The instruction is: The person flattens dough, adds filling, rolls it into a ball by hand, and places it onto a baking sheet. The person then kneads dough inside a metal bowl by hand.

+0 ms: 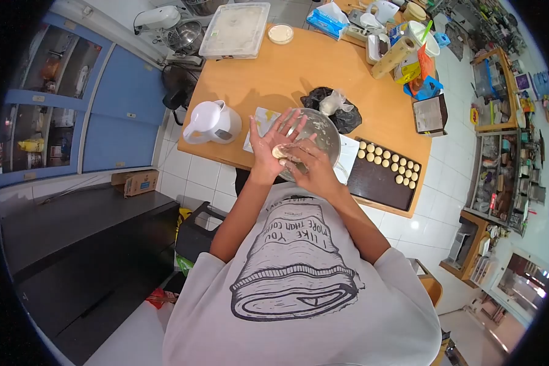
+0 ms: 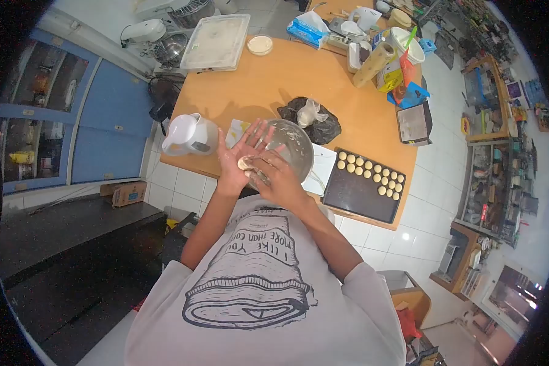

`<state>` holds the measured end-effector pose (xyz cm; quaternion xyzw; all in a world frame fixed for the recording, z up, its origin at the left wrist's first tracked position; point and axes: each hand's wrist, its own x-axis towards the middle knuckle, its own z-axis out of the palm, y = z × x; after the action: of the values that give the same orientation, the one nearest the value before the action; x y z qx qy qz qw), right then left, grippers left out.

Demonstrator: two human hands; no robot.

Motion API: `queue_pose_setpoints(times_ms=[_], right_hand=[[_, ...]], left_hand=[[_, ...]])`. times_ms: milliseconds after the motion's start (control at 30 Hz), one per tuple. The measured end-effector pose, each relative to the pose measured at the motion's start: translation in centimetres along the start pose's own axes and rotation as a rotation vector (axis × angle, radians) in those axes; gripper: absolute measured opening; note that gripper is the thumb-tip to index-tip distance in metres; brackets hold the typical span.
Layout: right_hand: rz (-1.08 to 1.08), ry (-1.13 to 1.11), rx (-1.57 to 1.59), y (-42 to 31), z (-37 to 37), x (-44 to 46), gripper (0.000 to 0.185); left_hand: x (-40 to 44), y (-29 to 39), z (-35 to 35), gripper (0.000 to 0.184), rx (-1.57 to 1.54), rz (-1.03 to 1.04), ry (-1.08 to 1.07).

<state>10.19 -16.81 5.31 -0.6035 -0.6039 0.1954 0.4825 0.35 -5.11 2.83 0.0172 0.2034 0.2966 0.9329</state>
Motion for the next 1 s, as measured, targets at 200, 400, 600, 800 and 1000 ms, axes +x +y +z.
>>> queue_pose_setpoints(times_ms=[200, 400, 600, 800, 1000], right_hand=[[0.098, 0.02, 0.102, -0.1, -0.1, 0.2, 0.035], [0.171, 0.11, 0.16, 0.7, -0.2, 0.7, 0.032], [0.261, 0.062, 0.14, -0.3, -0.5, 0.7, 0.022], [0.485, 0.35, 0.706, 2.8, 1.5, 0.1, 0.016], [0.46, 0.358, 0.671, 2.7, -0.6, 0.2, 0.039]], left_hand=[[0.0, 0.3, -0.7, 0.098, 0.075, 0.065, 0.085], [-0.9, -0.2, 1.6, 0.098, 0.292, 0.021, 0.013], [-0.7, -0.2, 1.5, 0.099, 0.388, -0.054, -0.039], [-0.4, 0.8, 2.9, 0.083, 0.321, -0.065, -0.15], [-1.1, 1.2, -0.1, 0.037, 1.097, 0.204, -0.179]])
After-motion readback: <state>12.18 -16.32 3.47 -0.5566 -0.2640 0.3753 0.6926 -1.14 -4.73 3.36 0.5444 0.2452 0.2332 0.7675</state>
